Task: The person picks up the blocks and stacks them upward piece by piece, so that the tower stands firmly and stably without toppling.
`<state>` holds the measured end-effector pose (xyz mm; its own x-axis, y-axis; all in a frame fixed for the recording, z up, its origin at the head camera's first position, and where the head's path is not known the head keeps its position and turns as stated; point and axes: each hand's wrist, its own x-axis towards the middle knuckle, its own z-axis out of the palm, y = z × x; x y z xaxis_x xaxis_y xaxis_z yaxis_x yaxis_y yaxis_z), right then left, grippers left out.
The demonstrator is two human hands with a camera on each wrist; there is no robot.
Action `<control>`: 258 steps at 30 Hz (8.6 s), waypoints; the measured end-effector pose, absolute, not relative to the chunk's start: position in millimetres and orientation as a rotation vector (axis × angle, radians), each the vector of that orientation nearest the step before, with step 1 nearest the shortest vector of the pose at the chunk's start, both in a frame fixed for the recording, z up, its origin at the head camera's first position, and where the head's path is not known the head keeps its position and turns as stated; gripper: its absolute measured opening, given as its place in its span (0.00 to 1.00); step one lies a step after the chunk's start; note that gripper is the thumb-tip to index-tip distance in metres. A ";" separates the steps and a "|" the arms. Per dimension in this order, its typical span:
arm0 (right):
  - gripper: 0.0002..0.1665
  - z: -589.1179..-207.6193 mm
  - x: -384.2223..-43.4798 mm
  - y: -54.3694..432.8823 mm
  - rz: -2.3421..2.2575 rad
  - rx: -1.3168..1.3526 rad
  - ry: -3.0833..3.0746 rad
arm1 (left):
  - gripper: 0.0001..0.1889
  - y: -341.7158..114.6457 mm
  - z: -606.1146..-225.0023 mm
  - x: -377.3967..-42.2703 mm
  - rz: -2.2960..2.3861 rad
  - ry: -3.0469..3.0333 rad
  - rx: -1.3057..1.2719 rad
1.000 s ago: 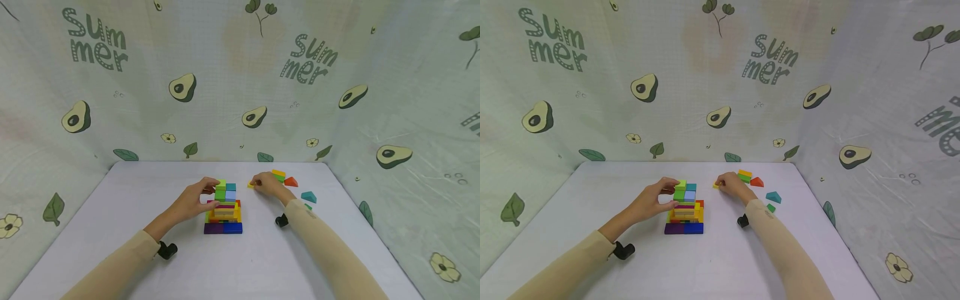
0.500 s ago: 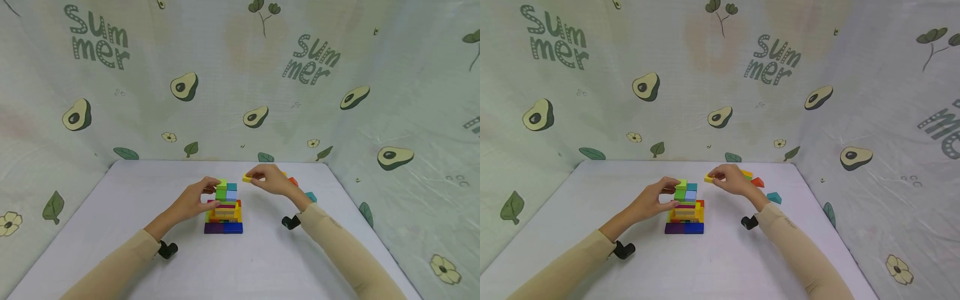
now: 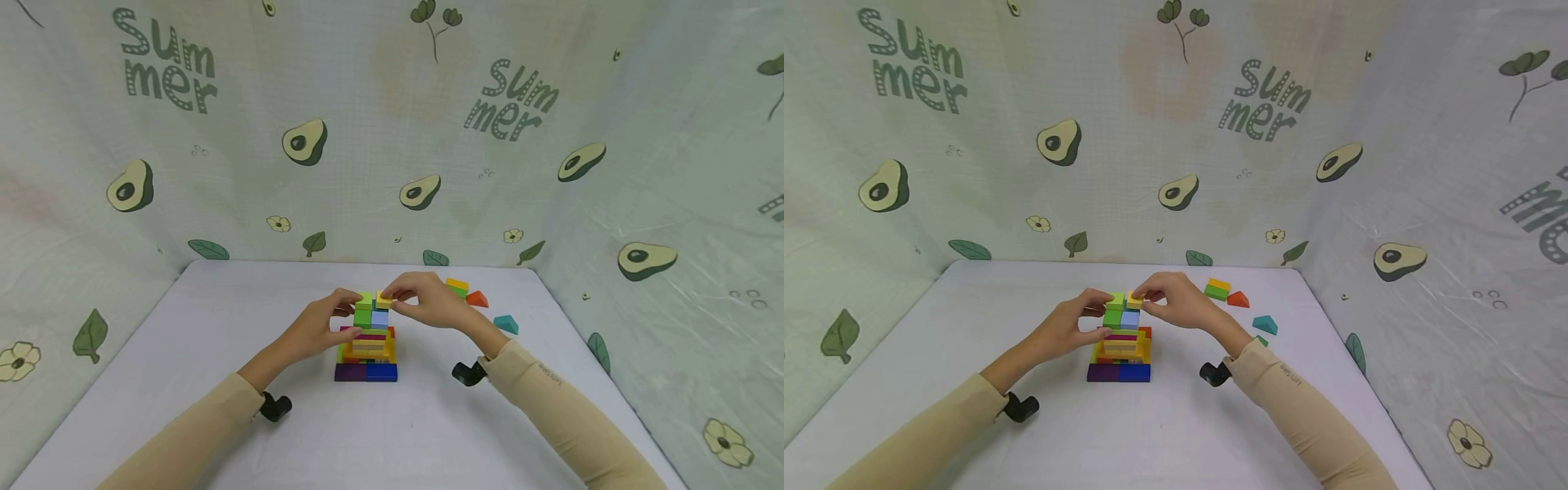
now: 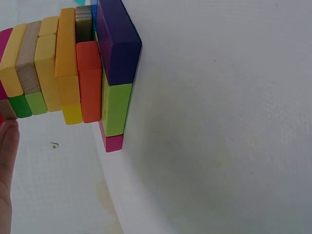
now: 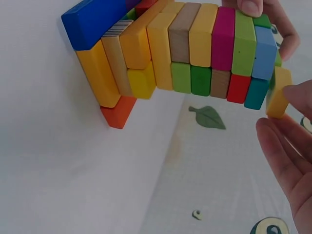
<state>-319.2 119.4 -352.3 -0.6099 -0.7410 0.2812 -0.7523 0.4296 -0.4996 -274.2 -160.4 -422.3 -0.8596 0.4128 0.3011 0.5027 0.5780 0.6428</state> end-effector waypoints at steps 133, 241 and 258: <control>0.17 -371.4 -279.1 100.4 0.631 1.348 -2.335 | 0.25 -168.6 -419.9 -277.6 -1.152 -2.619 -0.931; 0.34 -378.3 -285.2 110.7 0.807 1.277 -2.533 | 0.26 -167.2 -419.7 -275.0 -1.140 -2.641 -0.892; 0.36 -378.6 -289.9 118.8 0.878 1.245 -2.621 | 0.28 -167.8 -421.1 -277.2 -1.045 -2.591 -0.916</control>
